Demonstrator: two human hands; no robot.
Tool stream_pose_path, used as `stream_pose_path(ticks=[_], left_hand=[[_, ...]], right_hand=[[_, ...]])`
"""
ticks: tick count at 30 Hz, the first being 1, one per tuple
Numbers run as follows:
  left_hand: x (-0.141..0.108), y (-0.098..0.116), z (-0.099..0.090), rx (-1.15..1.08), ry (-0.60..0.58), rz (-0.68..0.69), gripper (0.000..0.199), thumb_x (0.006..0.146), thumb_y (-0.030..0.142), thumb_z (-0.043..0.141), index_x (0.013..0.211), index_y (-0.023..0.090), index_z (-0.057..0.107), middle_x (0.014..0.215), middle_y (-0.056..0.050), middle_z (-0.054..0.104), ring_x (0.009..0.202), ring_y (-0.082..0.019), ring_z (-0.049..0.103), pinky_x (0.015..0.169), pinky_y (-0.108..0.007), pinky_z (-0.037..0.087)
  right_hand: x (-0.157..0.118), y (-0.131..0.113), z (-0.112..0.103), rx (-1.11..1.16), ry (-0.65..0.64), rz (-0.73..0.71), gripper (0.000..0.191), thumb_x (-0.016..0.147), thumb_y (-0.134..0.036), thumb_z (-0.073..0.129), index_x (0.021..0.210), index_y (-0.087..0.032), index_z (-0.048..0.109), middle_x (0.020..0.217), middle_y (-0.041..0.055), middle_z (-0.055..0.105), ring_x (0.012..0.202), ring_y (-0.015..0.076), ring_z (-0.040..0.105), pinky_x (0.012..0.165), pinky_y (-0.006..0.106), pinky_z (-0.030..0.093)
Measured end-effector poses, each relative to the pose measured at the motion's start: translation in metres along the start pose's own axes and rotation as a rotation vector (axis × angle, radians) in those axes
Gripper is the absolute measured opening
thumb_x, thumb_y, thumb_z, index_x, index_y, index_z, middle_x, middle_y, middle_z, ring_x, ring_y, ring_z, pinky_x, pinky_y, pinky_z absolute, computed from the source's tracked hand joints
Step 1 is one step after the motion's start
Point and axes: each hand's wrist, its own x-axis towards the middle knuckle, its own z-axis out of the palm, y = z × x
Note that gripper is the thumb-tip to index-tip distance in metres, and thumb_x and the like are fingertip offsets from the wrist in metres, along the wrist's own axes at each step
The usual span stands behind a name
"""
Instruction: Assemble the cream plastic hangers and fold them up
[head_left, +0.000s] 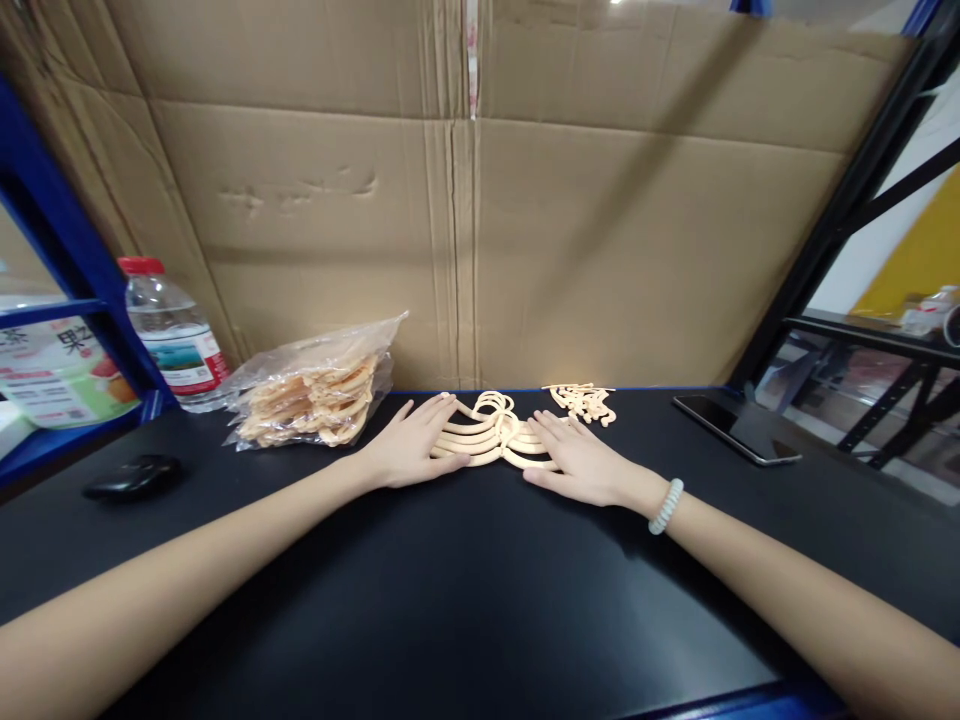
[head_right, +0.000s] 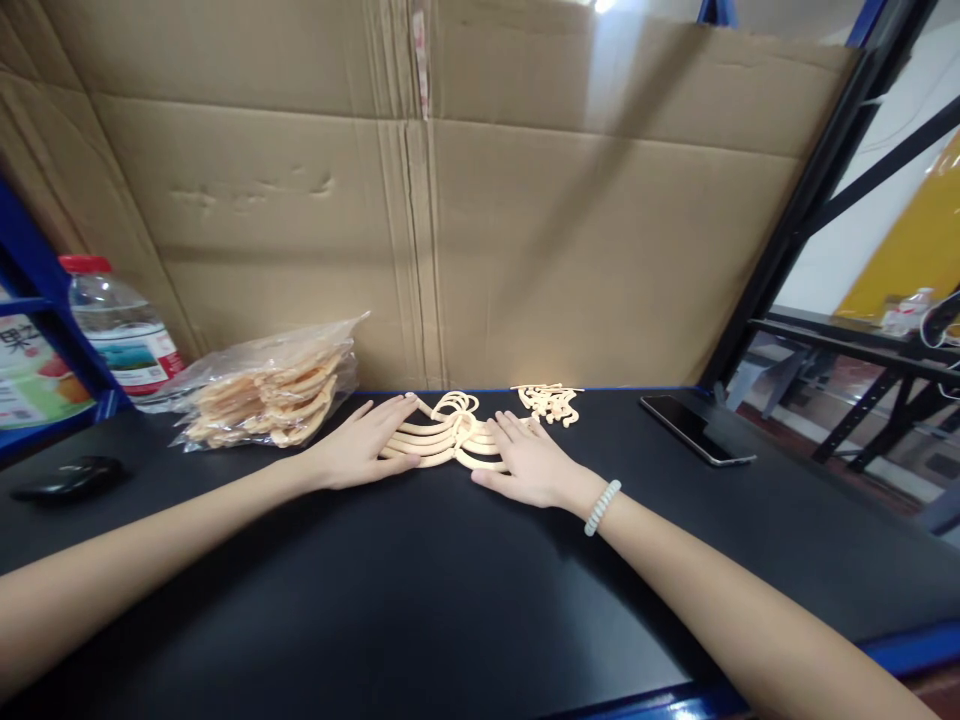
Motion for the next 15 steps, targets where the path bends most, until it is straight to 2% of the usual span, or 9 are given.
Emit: stream_pose_path(ticks=[2,5,10,15], left_hand=[[0.009,0.001,-0.003,0.004,-0.065,0.009,0.09,0.083,0.071,0.039,0.149,0.012,0.024,0.156,-0.017,0.021,0.145,-0.034,0.016,0.114,-0.058,0.01],[0.018,0.0,-0.006,-0.007,-0.124,0.014,0.092,0.081,0.073,0.041,0.148,0.012,0.027,0.155,-0.017,0.025,0.144,-0.035,0.017,0.114,-0.057,0.009],[0.007,0.004,-0.001,0.029,0.031,0.089,0.068,0.089,0.063,0.038,0.135,0.013,0.046,0.14,-0.018,0.049,0.131,-0.033,0.042,0.111,-0.055,0.023],[-0.007,0.01,0.008,0.006,0.162,0.101,0.051,0.094,0.05,0.039,0.128,0.015,0.052,0.13,-0.016,0.055,0.119,-0.029,0.052,0.105,-0.049,0.035]], right_hand=[[0.0,0.002,0.001,-0.019,0.009,-0.006,0.089,0.088,-0.071,0.031,0.149,-0.006,0.027,0.155,0.0213,0.023,0.144,0.0352,0.017,0.115,0.053,0.015],[0.0,0.005,0.001,-0.04,0.004,-0.02,0.086,0.091,-0.068,0.025,0.149,-0.005,0.026,0.154,0.0216,0.024,0.144,0.0338,0.018,0.115,0.052,0.016],[0.001,0.007,-0.001,-0.056,0.013,-0.025,0.075,0.096,-0.058,0.021,0.148,-0.005,0.028,0.154,0.0206,0.027,0.143,0.0332,0.021,0.115,0.053,0.018],[0.001,0.008,0.0,-0.068,0.051,-0.047,0.069,0.097,-0.054,0.025,0.147,-0.008,0.032,0.153,0.0184,0.031,0.143,0.0324,0.024,0.114,0.054,0.02]])
